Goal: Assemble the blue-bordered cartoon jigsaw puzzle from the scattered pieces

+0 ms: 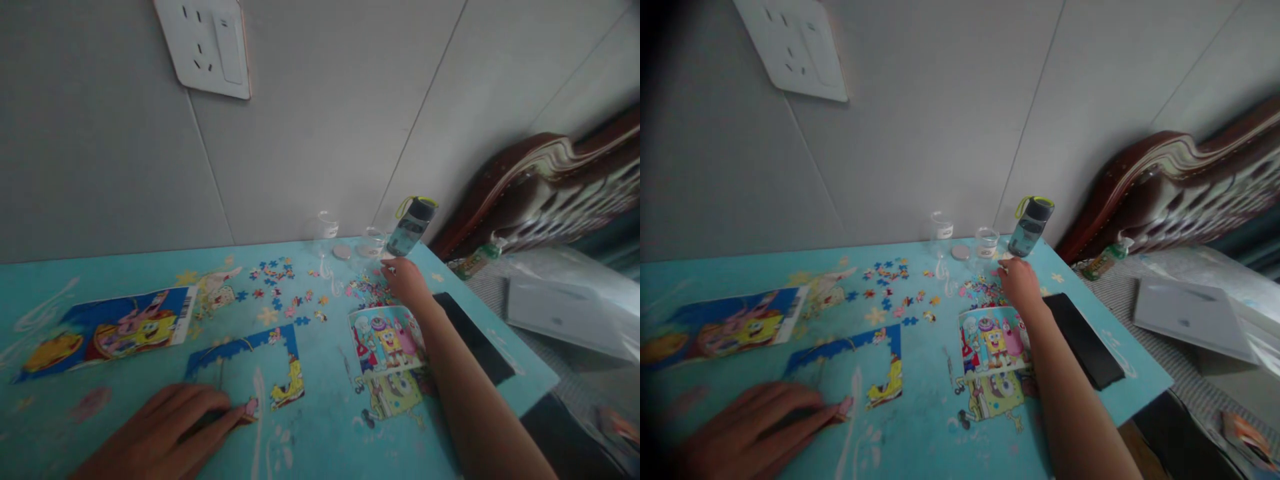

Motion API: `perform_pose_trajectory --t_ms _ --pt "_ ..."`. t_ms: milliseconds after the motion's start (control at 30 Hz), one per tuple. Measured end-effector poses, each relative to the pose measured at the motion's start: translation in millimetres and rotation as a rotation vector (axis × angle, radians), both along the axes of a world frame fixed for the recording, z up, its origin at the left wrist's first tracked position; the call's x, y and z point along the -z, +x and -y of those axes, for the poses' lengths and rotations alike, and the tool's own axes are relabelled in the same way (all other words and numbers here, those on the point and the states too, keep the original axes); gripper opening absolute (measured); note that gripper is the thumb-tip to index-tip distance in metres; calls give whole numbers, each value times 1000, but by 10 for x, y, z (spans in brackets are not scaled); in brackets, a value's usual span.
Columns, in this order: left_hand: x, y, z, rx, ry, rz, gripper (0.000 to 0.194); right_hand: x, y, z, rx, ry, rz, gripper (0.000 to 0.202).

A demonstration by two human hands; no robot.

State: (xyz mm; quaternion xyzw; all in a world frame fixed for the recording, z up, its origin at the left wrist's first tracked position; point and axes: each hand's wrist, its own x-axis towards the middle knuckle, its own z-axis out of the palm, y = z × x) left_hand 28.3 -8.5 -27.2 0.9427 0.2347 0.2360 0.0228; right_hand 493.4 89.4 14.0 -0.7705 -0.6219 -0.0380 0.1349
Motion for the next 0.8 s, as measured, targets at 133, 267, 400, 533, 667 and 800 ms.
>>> perform_pose_trajectory --t_ms 133,267,400,533,667,800 --pt "-129 53 71 -6 11 -102 39 127 -32 -96 -35 -17 17 35" --pt "-269 144 113 -47 -41 -87 28 167 4 -119 -40 -24 8 32" --pt "-272 149 132 -61 -62 -124 23 146 58 -125 -44 -46 -18 37" --pt "-277 138 143 -58 -61 -104 21 -47 102 -13 26 -22 -90 33" --pt "-258 115 145 -56 -104 -122 21 -434 -213 395 116 86 -132 29" --pt "-229 92 143 -59 -97 -143 24 -582 -1020 904 -243 141 -577 24"
